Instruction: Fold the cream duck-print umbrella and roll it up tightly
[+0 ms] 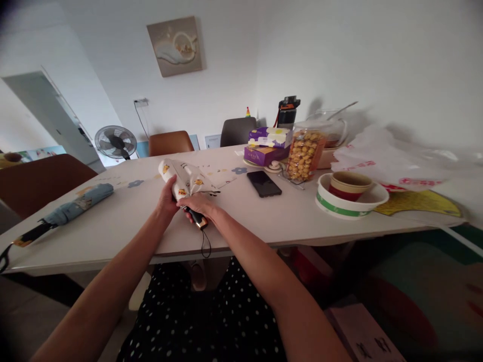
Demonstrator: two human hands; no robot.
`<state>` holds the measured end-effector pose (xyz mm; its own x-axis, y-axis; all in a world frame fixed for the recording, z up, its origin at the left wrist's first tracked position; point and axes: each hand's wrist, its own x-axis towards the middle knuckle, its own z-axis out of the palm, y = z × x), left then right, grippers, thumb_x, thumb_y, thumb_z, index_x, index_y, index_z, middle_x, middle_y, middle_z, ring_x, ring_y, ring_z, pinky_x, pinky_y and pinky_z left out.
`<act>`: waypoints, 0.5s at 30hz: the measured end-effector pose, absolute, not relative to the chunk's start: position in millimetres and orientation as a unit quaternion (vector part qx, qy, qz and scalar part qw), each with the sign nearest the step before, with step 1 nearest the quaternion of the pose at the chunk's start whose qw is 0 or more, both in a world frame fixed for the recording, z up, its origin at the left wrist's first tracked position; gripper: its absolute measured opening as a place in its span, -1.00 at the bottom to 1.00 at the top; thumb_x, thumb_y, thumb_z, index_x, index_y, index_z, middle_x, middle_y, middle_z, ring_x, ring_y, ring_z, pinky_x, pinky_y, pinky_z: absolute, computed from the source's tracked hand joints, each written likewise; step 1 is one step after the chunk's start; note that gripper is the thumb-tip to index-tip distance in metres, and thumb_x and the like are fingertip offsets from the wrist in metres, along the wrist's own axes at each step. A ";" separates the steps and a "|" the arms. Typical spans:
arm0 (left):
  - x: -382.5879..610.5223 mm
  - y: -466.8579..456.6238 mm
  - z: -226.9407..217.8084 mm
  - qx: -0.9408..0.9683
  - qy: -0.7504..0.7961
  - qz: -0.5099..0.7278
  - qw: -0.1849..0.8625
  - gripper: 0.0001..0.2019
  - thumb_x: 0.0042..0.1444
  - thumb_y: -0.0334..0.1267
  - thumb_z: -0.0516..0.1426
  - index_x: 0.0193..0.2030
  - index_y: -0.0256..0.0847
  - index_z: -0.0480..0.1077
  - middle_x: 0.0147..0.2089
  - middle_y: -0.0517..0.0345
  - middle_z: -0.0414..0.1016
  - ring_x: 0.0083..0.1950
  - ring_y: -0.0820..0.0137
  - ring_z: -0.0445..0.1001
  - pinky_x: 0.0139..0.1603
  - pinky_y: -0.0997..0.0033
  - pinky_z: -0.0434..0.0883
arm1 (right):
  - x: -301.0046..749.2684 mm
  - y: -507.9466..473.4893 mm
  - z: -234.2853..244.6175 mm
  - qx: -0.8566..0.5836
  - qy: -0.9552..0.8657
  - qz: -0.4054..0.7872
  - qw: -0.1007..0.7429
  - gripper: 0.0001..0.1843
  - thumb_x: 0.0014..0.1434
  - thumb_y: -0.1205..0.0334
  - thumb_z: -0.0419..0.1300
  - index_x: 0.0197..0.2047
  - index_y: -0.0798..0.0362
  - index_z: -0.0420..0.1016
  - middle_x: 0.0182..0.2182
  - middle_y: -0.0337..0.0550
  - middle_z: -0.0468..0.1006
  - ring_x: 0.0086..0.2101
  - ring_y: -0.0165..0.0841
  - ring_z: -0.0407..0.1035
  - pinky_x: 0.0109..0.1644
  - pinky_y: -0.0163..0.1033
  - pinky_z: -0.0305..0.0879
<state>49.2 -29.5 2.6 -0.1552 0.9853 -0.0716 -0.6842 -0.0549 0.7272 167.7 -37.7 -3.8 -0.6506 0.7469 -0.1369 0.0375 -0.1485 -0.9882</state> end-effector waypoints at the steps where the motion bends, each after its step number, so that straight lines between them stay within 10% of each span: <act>1: 48.0 -30.3 2.9 0.224 0.319 0.695 0.605 -0.66 0.03 -0.17 0.11 -0.08 -0.30 0.36 -0.27 0.03 0.53 -0.23 0.25 0.52 -0.04 0.23 0.42 | 167.0 -38.1 -4.6 -0.318 -0.600 0.687 0.260 -0.82 0.00 0.23 0.19 -0.50 0.15 0.29 -0.70 -0.30 0.32 -0.76 -0.49 0.20 -0.79 -0.36 0.18; 15: 48.0 -33.7 4.9 0.199 0.388 0.684 0.585 -0.66 -0.01 -0.10 0.11 -0.16 -0.30 0.40 -0.38 0.06 0.50 -0.33 0.27 0.51 -0.23 0.30 0.46 | 165.8 -40.3 -2.2 -0.336 -0.585 0.695 0.249 -0.66 -0.05 0.07 0.30 -0.33 0.16 0.37 -0.56 -0.21 0.46 -0.72 -0.50 0.25 -0.76 -0.38 0.26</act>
<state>48.0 -33.7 4.9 -0.2364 0.9544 -0.1823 -0.6455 -0.0141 0.7636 165.8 -40.3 -2.2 -0.6503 0.7394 -0.1744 0.0463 -0.1905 -0.9806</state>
